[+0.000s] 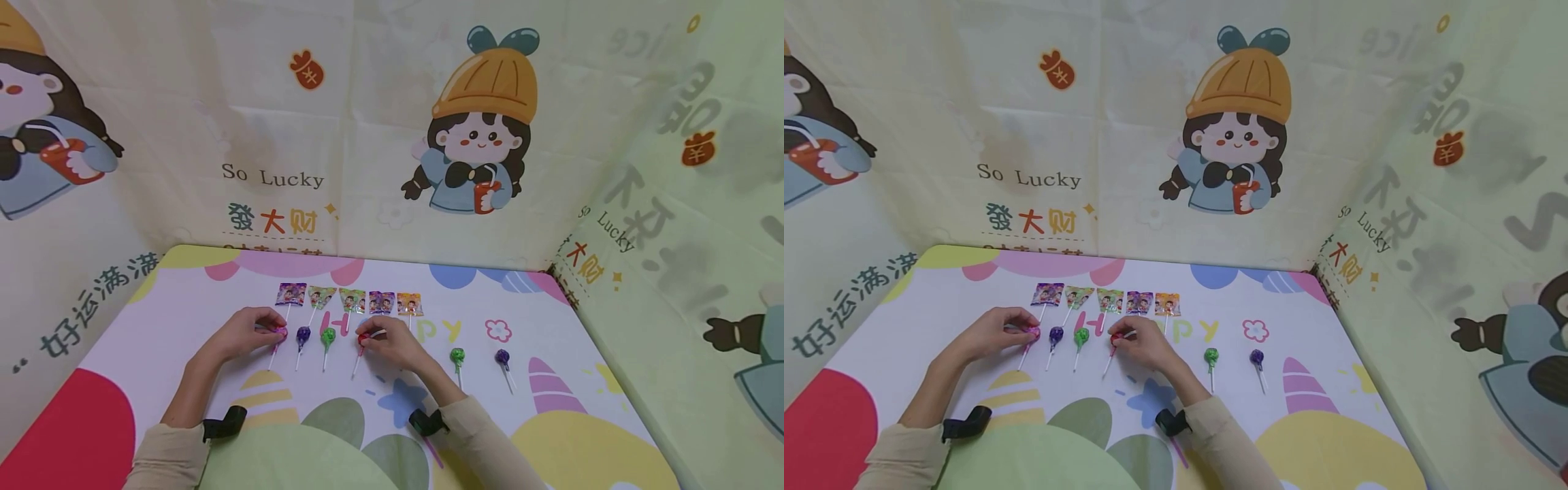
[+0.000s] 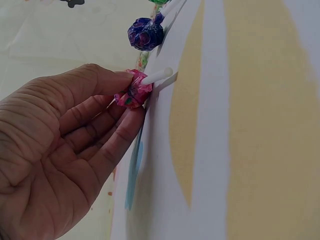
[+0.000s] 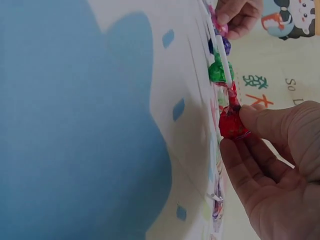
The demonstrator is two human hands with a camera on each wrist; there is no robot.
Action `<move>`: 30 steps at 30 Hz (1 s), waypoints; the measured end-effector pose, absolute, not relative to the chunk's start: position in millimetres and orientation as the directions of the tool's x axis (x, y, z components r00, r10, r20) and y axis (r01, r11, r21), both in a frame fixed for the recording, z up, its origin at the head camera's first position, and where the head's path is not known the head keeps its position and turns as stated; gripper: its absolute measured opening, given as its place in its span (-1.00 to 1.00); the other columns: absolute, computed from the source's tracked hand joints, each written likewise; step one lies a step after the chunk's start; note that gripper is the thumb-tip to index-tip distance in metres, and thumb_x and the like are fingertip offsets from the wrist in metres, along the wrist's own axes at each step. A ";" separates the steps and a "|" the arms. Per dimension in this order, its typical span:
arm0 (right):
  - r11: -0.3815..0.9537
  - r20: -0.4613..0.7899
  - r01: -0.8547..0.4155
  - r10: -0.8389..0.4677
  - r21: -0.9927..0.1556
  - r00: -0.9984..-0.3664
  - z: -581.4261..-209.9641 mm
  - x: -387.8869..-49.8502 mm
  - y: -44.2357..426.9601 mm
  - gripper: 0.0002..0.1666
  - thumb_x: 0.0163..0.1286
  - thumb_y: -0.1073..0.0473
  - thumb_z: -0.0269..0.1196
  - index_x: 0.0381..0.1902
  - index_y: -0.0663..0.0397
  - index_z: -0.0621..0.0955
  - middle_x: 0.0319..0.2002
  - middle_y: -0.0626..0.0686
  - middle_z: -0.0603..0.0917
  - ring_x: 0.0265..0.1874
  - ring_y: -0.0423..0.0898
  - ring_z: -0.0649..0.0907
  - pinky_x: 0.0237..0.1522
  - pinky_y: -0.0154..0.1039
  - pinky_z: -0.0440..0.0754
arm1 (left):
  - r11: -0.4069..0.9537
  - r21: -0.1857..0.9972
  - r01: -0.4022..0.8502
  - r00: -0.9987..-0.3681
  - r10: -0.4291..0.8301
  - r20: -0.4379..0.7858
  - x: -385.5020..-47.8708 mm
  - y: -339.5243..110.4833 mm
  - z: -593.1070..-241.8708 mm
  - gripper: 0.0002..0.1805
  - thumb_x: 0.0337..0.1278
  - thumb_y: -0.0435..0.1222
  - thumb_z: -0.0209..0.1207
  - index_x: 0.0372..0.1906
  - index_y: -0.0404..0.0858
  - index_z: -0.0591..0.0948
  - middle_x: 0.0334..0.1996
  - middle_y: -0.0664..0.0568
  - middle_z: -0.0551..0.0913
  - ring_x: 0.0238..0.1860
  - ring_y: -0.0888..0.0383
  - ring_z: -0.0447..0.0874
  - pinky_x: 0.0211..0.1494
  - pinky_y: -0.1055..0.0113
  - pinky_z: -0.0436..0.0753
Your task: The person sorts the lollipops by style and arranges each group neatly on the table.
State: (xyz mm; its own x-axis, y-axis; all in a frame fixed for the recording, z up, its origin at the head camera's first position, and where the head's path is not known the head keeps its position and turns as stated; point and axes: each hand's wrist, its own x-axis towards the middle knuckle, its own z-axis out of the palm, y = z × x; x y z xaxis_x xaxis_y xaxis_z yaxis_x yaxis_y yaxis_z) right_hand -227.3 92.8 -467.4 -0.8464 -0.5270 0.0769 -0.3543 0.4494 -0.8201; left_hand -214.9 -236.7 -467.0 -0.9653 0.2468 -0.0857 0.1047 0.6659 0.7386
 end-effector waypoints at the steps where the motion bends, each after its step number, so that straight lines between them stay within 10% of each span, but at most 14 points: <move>1: 0.453 0.073 -0.359 -0.535 -0.816 -0.842 -467.5 -228.3 91.8 -0.80 0.41 0.34 0.33 -0.03 0.24 0.69 -0.10 0.06 0.74 -0.06 -0.08 0.69 0.07 -0.28 0.69 | 0.666 0.739 0.105 -0.965 0.247 -0.086 -215.0 -236.7 -466.8 -0.75 0.23 -0.31 0.38 -0.05 -0.32 0.67 -0.22 0.00 0.69 -0.16 0.06 0.59 0.11 0.03 0.68; 30: 0.509 0.018 -0.425 -0.625 -0.749 -0.780 -469.2 -246.9 71.9 -0.79 0.42 0.41 0.28 -0.03 0.15 0.69 -0.07 0.01 0.72 -0.03 -0.15 0.65 0.12 -0.32 0.65 | 0.675 0.731 0.104 -0.965 0.247 -0.091 -216.8 -238.0 -468.6 -0.73 0.21 -0.29 0.40 -0.05 -0.31 0.67 -0.21 0.01 0.70 -0.17 0.07 0.60 0.08 0.04 0.69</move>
